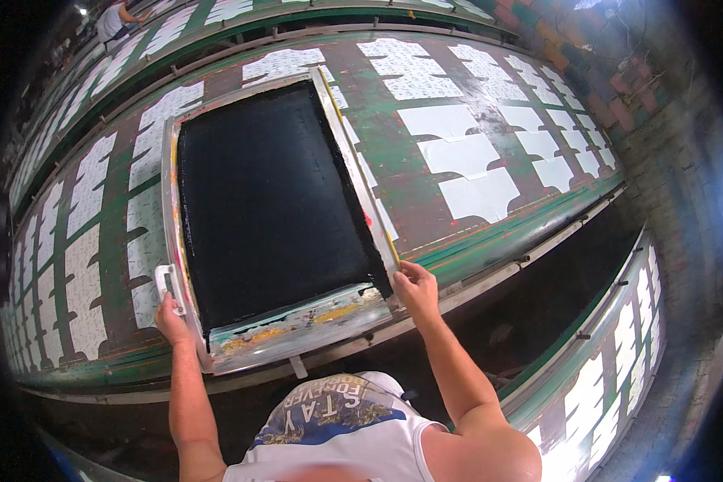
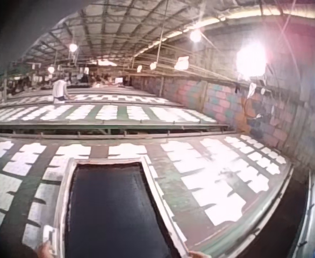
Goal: The person repeatedly pulls a squeegee across a screen-printing frame to spread ink over a mesh screen. The person holds the frame steady with one hand while using the other to move the squeegee back and forth across the surface.
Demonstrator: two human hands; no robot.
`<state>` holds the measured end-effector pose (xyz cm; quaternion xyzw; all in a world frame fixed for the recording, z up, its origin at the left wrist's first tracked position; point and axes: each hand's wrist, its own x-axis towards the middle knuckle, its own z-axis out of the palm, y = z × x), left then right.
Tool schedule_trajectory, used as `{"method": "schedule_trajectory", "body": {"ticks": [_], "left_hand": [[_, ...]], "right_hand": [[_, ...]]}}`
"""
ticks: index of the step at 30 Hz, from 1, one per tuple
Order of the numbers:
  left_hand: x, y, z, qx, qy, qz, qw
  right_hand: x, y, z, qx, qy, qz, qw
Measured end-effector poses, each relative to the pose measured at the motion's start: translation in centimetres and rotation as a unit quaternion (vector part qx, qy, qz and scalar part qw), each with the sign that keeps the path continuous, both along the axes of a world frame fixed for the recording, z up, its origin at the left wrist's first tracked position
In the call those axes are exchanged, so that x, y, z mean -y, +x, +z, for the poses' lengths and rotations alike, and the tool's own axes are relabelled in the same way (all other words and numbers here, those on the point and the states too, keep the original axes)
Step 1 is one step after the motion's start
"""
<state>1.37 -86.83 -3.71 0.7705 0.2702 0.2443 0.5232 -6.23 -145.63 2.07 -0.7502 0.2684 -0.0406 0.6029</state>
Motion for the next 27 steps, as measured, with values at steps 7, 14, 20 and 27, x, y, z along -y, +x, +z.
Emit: {"method": "schedule_trajectory", "body": {"ticks": [7, 14, 20, 27], "left_hand": [[10.8, -1.0, -0.8, 0.01, -0.069, -0.011, 0.997], [14.1, -1.3, -0.3, 0.039, -0.05, -0.003, 0.998], [15.4, -1.0, 0.1, 0.012, 0.055, 0.01, 0.998], [16.4, -1.1, 1.2, 0.019, 0.043, 0.004, 0.999]], "right_hand": [[9.8, -0.7, -1.1, 0.002, 0.012, -0.009, 1.0], [13.1, -0.4, -2.4, 0.033, -0.002, 0.009, 0.999], [14.2, -0.7, -1.4, 0.018, 0.013, 0.02, 1.0], [15.0, -0.6, -1.2, 0.009, -0.02, 0.039, 0.999]]}}
